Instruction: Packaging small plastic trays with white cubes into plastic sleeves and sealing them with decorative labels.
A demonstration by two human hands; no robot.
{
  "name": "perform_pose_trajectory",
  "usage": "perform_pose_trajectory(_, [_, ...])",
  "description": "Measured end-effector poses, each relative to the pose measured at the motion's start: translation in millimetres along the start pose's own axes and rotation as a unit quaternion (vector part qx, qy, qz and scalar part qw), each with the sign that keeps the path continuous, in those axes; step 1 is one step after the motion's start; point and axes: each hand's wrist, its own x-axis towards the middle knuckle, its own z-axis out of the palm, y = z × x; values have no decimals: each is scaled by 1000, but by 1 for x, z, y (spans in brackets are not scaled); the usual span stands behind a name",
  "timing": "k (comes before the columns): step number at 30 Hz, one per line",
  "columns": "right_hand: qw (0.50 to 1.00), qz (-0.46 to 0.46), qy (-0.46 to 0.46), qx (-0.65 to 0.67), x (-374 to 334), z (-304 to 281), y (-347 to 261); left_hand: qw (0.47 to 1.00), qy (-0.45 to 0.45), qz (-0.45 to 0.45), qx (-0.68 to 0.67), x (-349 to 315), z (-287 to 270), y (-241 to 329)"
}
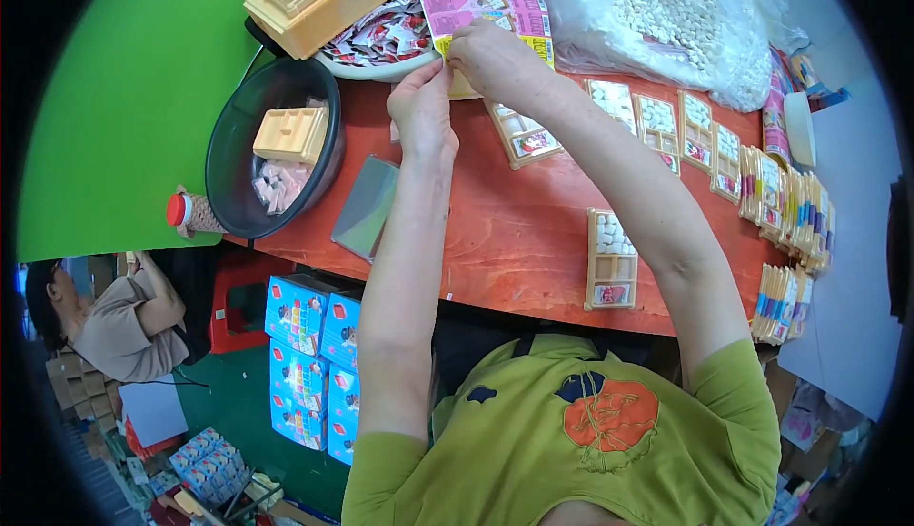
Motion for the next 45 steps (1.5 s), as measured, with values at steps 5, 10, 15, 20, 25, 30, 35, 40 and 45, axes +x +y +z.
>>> perform_pose_trajectory(5, [999, 9, -51, 6, 9, -5, 4, 998, -4, 57, 19, -3, 3, -2])
perform_pose_trajectory(10, [997, 42, -60, 12, 12, -1, 2, 989, 10, 111, 99, 0, 1, -9])
perform_pose_trajectory(15, [999, -16, -7, 46, 8, -6, 6, 997, 10, 69, 31, -5, 2, -11])
perform_pose_trajectory(20, [996, -23, -76, 43, 10, -6, 22, 999, 14, 46, 21, -9, 7, -12])
perform_pose_trajectory(25, [994, -15, -106, 13, 16, -3, 18, 984, -1, 132, 116, -6, 3, -15])
perform_pose_trajectory(30, [996, -4, -81, 30, 16, -5, 10, 982, 8, 147, 122, -4, 1, -15])
perform_pose_trajectory(35, [997, -8, -5, 82, 5, -2, 17, 993, 24, 94, 63, -10, 7, -13])
perform_pose_trajectory(40, [985, 71, 9, 157, -5, -8, 18, 997, 56, 11, 54, -13, 5, -6])
perform_pose_trajectory(45, [919, 255, 99, 285, -28, -27, 40, 996, 85, 17, -31, -10, 10, -6])
